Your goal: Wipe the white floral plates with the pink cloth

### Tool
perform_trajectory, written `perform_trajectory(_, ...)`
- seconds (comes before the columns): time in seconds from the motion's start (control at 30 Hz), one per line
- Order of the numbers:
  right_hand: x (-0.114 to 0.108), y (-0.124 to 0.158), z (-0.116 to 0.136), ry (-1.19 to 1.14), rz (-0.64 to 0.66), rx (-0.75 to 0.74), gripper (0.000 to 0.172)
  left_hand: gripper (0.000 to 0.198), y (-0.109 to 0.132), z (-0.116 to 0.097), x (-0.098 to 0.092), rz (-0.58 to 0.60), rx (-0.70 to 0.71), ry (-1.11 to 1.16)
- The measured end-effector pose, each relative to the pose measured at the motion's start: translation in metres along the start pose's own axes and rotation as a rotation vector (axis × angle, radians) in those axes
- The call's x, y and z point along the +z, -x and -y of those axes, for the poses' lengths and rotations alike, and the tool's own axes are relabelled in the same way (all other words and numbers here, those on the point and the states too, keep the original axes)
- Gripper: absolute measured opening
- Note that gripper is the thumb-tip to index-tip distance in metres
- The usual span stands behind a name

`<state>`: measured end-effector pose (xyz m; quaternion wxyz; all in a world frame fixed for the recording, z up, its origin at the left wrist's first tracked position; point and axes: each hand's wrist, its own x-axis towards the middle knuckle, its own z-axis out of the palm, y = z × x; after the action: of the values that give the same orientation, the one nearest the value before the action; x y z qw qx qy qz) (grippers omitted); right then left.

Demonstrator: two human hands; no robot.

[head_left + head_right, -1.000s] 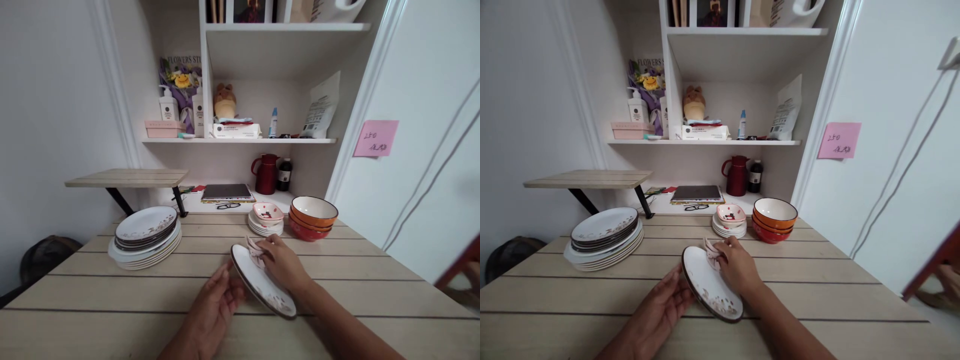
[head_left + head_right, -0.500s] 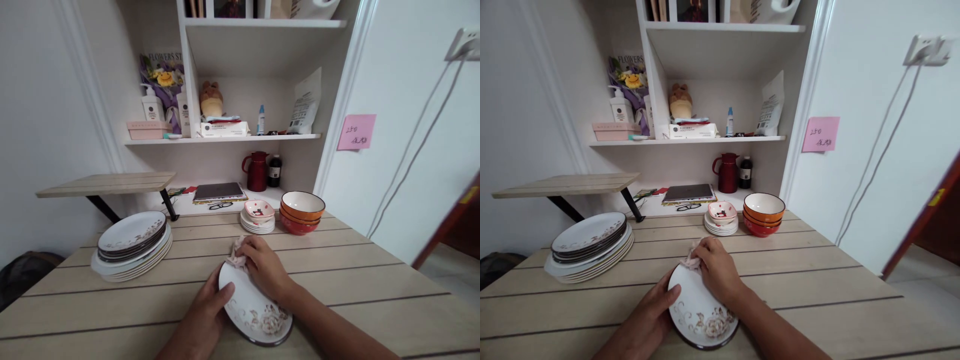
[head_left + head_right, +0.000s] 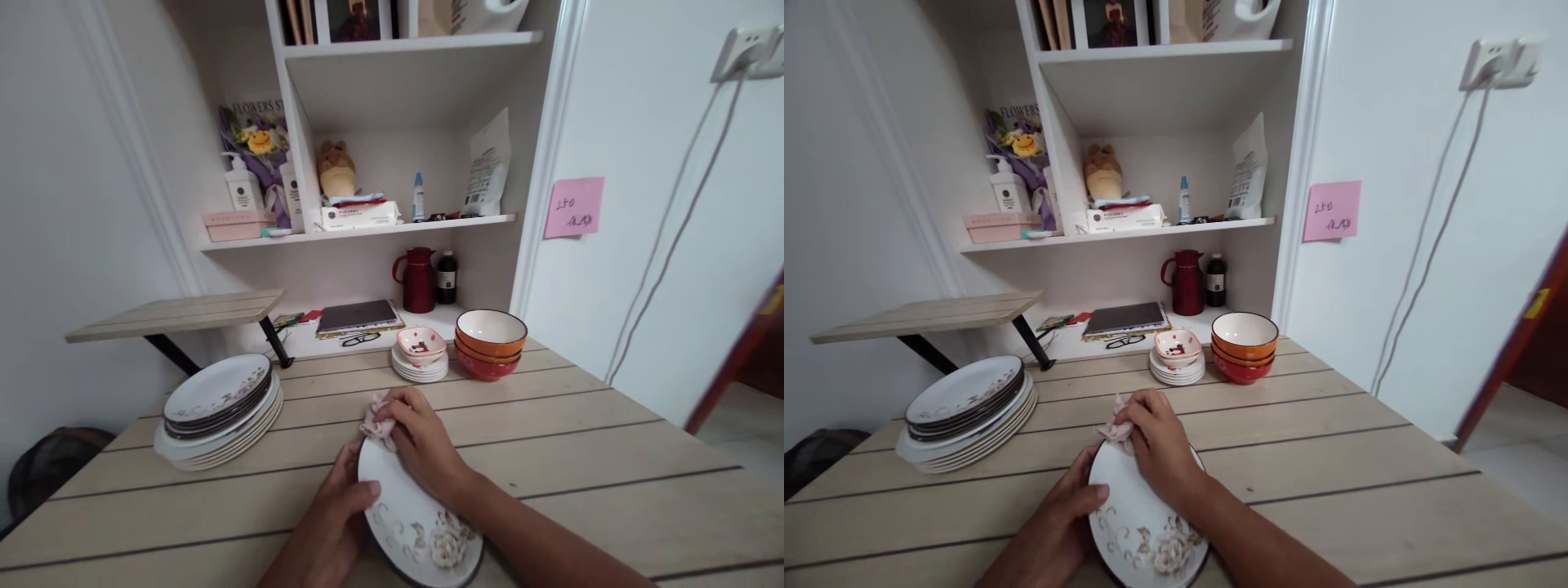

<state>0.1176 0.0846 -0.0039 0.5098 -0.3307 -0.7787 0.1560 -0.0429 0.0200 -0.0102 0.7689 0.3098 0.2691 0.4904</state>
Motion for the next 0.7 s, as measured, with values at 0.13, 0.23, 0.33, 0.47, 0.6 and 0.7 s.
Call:
perform_trajectory(0.13,0.002,-0.002,0.000,-0.083,-0.061,0.053,0.033,0.057,0.001,0.000,0.003,0.046,-0.010,0.042)
perform_trajectory(0.23,0.003,-0.005,-0.002,-0.117,-0.123,0.090,0.029,0.054,0.000,-0.001,0.004,0.040,-0.018,0.035)
perform_trajectory(0.33,0.003,-0.005,-0.003,-0.104,-0.159,0.095,0.029,0.052,-0.001,-0.005,0.008,-0.004,-0.024,0.006)
perform_trajectory(0.47,0.004,-0.004,-0.003,-0.091,-0.177,0.067,0.032,0.064,-0.001,-0.009,0.023,-0.098,-0.062,0.014)
perform_trajectory(0.6,0.005,-0.003,-0.003,-0.086,-0.187,0.023,0.032,0.071,-0.003,-0.010,0.042,-0.199,-0.080,0.050)
perform_trajectory(0.7,0.003,-0.004,-0.003,-0.117,-0.209,0.034,0.030,0.071,-0.007,-0.012,0.045,-0.220,-0.080,0.006)
